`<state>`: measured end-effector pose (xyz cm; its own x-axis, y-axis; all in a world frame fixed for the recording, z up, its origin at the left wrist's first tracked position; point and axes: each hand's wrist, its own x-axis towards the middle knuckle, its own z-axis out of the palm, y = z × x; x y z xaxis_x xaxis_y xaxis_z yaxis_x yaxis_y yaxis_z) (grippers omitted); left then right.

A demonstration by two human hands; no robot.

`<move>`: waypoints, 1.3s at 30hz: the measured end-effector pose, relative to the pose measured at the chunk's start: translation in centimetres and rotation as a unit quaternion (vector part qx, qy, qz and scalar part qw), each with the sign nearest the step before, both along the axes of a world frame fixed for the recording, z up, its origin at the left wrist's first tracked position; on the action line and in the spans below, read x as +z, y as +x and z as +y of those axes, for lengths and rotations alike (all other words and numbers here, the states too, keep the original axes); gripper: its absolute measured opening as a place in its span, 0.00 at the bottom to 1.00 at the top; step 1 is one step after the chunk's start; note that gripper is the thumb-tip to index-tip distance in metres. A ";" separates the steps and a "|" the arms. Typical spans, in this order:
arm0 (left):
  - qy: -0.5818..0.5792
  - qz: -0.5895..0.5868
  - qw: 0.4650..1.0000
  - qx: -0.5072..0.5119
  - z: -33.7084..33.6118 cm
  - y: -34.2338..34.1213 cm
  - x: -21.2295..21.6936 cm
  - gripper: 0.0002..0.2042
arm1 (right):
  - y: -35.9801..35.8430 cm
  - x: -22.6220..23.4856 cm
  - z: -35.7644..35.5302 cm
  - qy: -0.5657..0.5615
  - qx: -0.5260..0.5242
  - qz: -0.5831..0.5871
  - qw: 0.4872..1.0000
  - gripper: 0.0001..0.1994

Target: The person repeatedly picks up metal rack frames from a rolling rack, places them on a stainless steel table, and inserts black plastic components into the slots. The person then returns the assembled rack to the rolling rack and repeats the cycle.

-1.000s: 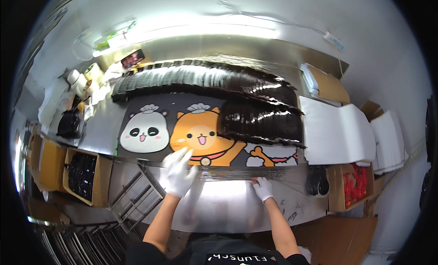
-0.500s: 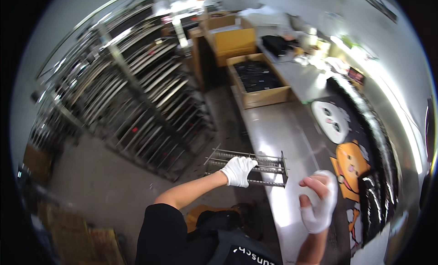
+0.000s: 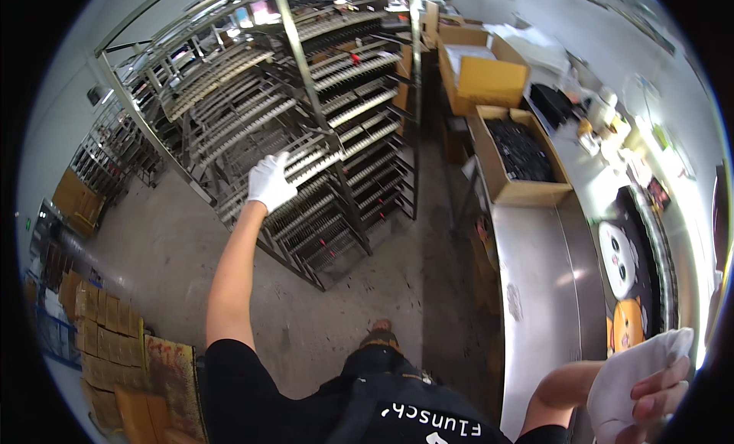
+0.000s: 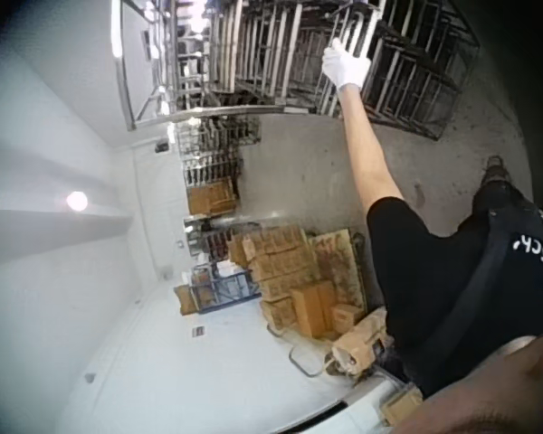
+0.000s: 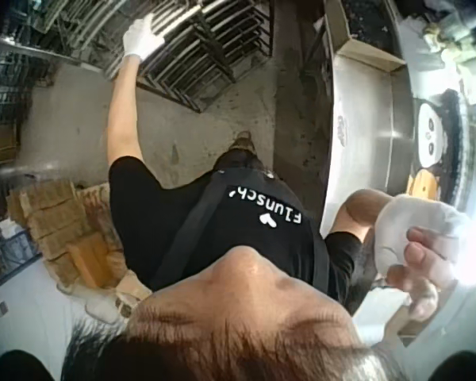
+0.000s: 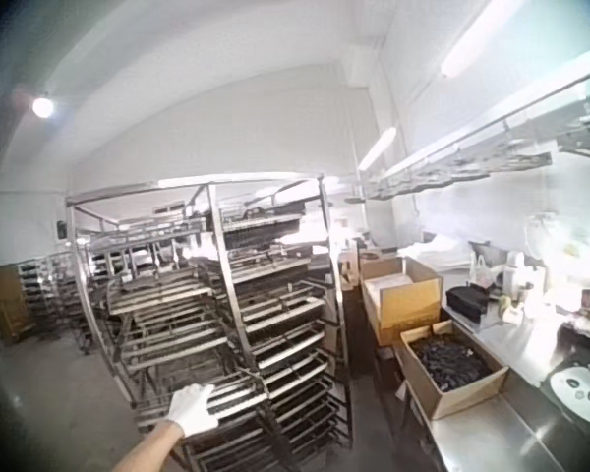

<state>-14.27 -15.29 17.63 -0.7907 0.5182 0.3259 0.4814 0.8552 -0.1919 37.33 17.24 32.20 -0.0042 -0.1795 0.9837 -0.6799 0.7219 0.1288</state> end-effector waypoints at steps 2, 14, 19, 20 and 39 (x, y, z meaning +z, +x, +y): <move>0.037 -0.019 0.999 -0.014 -1.6 -4.8 -1.3 0.36 | -4.9 -3.4 -0.5 -0.112 -0.097 0.013 0.989 0.10; -0.137 -0.012 0.989 0.057 -3.1 -17.9 -12.1 0.34 | -22.7 -31.9 -7.1 -0.395 -0.029 -0.777 0.490 0.10; 0.040 -0.278 0.956 0.085 -4.9 -19.6 -15.4 0.52 | -28.0 -32.0 -11.9 -0.208 -0.043 -0.805 0.554 0.13; -0.043 -0.278 0.951 0.130 -2.7 -15.8 -13.5 0.52 | -29.4 -32.6 -12.8 -0.177 -0.055 -0.782 0.595 0.12; 0.336 -0.801 0.442 -0.223 21.8 27.7 -20.2 0.50 | 2.6 -24.0 -11.8 -0.576 -0.486 -0.177 0.632 0.05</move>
<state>13.43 6.52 -2.61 -0.1529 0.9508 -0.2695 -0.3116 0.2124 0.9262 39.94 5.41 8.24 0.1822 0.9128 0.3655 0.3194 0.2966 -0.9000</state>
